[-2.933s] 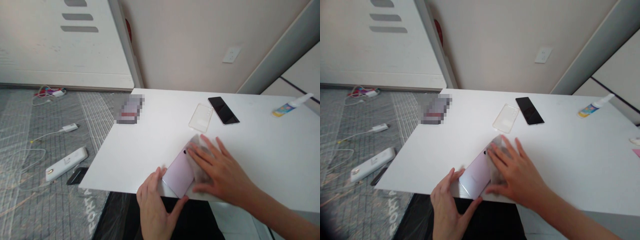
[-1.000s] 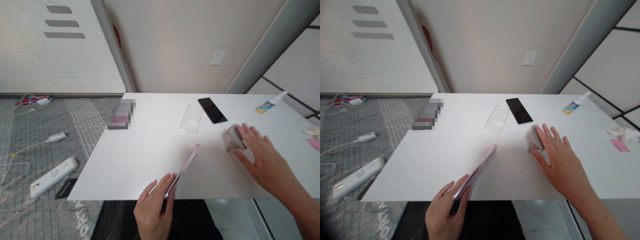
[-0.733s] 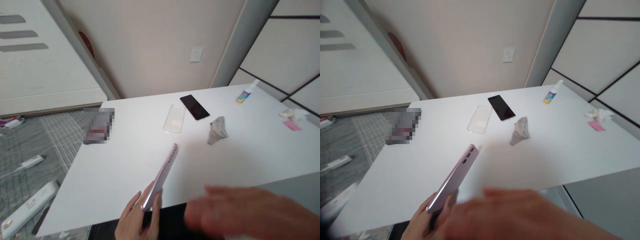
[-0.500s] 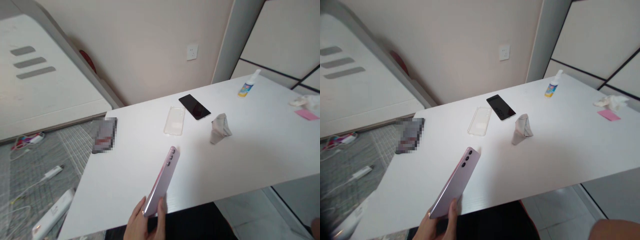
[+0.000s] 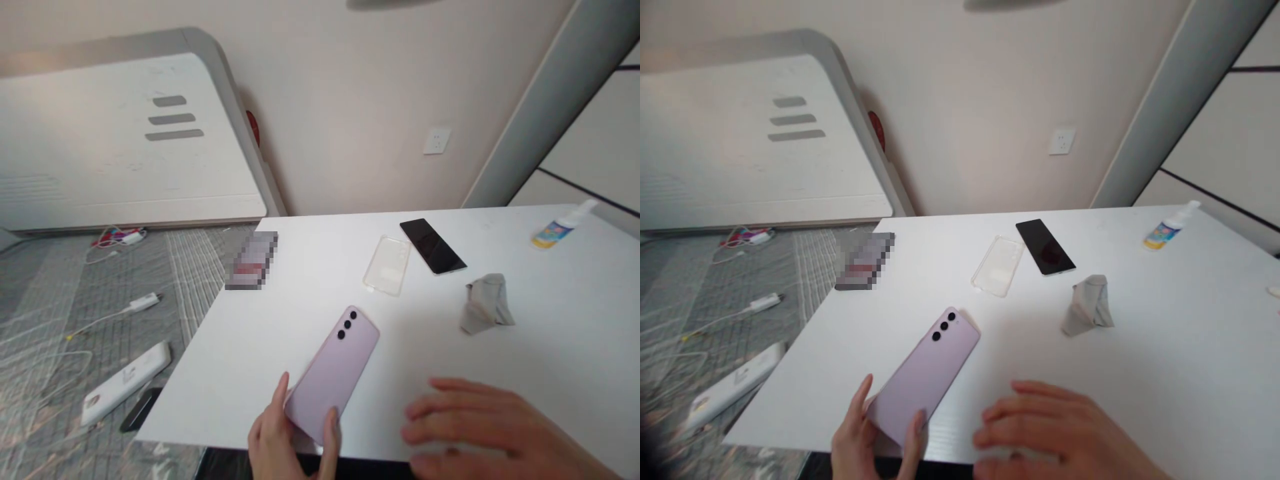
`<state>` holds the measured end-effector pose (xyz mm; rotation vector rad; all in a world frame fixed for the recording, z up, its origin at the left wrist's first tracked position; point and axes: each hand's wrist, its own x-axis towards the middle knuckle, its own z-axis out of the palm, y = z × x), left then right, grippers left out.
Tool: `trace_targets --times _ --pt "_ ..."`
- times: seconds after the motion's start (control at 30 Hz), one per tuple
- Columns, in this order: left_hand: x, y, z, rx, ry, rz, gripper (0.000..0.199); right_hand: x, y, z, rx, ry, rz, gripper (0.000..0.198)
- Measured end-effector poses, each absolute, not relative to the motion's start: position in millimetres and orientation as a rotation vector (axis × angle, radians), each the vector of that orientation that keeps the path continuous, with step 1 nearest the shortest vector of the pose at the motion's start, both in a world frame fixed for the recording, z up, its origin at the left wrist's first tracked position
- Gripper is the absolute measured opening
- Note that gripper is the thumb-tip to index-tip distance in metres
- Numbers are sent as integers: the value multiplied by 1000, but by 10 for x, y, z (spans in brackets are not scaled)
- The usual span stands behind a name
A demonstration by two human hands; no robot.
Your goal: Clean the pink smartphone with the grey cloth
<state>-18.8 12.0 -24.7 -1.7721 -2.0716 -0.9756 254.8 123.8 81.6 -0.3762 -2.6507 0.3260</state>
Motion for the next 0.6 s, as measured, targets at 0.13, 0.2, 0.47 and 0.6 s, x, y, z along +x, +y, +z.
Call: trace_targets --times 0.13,0.2,0.47,0.6 --pt "-183 111 -86 -1910 -2122 -872 69 2964 1357 583 -996 -2330 118 27" --pt "-162 115 -5 -1928 -2145 -833 69 3155 1444 485 -1191 -2213 51 27" --pt "-93 83 62 -1907 -2254 -755 60 3481 1799 119 -1404 -2217 59 59" --pt "-106 41 28 -1926 -2210 -706 67 3498 1825 18 -1385 -2321 50 56"
